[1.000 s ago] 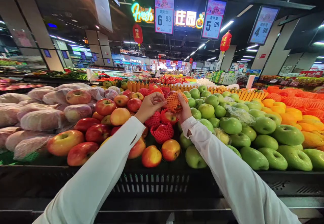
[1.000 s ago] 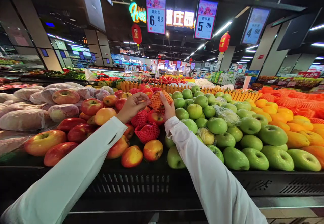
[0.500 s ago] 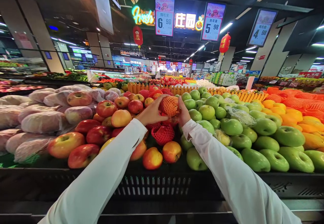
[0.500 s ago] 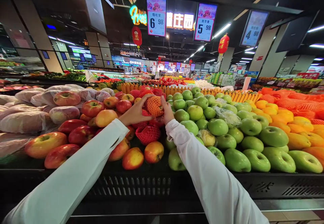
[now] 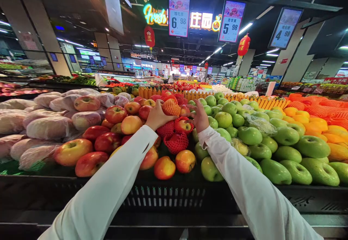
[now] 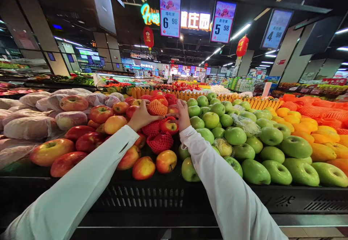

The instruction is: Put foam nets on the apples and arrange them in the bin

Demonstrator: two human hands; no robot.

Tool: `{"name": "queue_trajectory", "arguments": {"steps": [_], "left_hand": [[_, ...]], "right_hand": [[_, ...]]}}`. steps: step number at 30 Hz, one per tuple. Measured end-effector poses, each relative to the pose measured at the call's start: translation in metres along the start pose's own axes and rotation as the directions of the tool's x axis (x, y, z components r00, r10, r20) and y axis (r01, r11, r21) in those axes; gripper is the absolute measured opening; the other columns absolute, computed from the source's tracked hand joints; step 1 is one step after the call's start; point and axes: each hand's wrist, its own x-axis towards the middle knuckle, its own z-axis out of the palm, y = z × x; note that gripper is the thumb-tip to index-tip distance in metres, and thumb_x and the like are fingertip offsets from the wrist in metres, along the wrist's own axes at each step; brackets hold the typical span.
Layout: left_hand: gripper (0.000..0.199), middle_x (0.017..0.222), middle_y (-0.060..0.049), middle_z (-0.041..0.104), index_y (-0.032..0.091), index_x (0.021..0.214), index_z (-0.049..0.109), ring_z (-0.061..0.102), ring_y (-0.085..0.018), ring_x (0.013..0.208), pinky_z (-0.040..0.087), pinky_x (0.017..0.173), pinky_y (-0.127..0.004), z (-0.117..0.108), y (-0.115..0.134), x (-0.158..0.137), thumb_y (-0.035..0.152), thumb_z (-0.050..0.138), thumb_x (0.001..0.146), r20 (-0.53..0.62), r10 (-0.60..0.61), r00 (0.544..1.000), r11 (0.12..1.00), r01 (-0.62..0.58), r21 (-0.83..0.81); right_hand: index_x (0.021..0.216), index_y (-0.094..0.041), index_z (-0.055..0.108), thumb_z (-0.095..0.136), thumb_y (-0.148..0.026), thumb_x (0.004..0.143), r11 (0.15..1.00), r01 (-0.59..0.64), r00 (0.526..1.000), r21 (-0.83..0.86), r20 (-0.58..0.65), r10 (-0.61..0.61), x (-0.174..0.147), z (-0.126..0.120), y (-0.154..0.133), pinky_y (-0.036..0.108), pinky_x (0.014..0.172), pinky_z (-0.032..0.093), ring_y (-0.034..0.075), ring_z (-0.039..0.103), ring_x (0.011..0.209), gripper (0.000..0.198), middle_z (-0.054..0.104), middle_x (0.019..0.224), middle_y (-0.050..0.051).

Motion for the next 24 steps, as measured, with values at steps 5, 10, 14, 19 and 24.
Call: {"name": "queue_trajectory", "arguments": {"steps": [5, 10, 14, 19, 24], "left_hand": [[0.075, 0.129, -0.017, 0.062, 0.018, 0.122, 0.053, 0.060, -0.036, 0.121, 0.043, 0.106, -0.050, 0.003, -0.005, 0.002, 0.060, 0.079, 0.066, 0.194, 0.041, 0.980, 0.993, -0.061, 0.096], [0.074, 0.134, -0.022, 0.057, 0.013, 0.123, 0.053, 0.056, -0.036, 0.125, 0.041, 0.109, -0.051, 0.005, -0.008, 0.006, 0.056, 0.078, 0.069, 0.041, 0.024, 0.999, 0.987, -0.031, 0.158], [0.056, 0.119, -0.015, 0.066, 0.017, 0.110, 0.058, 0.064, -0.030, 0.110, 0.048, 0.102, -0.047, -0.001, -0.009, 0.005, 0.050, 0.079, 0.070, 0.118, 0.120, 0.986, 0.991, -0.125, 0.041], [0.045, 0.117, -0.014, 0.069, 0.018, 0.107, 0.061, 0.067, -0.030, 0.106, 0.051, 0.097, -0.046, -0.006, 0.000, 0.002, 0.043, 0.078, 0.073, 0.170, 0.103, 0.980, 0.993, -0.111, 0.039], [0.044, 0.122, -0.019, 0.068, 0.013, 0.111, 0.064, 0.065, -0.034, 0.117, 0.049, 0.102, -0.046, -0.018, 0.031, 0.005, 0.028, 0.081, 0.072, 0.260, -0.001, 0.966, 0.962, -0.070, 0.264]], "right_hand": [[0.122, -0.025, 0.042, 0.055, -0.058, 0.087, 0.999, 0.019, 1.000, -0.041, 0.004, -0.019, -0.002, 0.001, -0.002, 0.024, 0.044, 0.047, 0.014, 0.065, 0.066, 0.050, 0.062, 0.106, 0.004], [0.116, -0.028, 0.044, 0.062, -0.060, 0.080, 0.996, 0.052, 0.999, -0.076, 0.019, -0.050, 0.004, -0.003, 0.005, 0.024, 0.043, 0.047, 0.012, 0.063, 0.061, 0.051, 0.063, 0.104, 0.001], [0.112, -0.027, 0.050, 0.070, -0.054, 0.074, 0.950, 0.052, 0.998, -0.309, -0.028, -0.064, 0.014, -0.011, 0.020, 0.025, 0.043, 0.044, 0.013, 0.062, 0.061, 0.051, 0.064, 0.104, 0.002], [0.082, -0.021, 0.067, 0.078, -0.031, 0.075, 0.562, 0.331, 0.929, -0.758, 0.366, -0.053, 0.015, -0.015, 0.025, 0.035, 0.076, 0.054, 0.016, 0.063, 0.071, 0.016, 0.069, 0.077, 0.001], [0.079, -0.020, 0.073, 0.076, -0.027, 0.079, 0.366, 0.479, 0.861, -0.798, 0.508, -0.019, 0.012, -0.011, 0.018, 0.037, 0.082, 0.052, 0.020, 0.068, 0.077, 0.008, 0.076, 0.081, 0.004]]}}
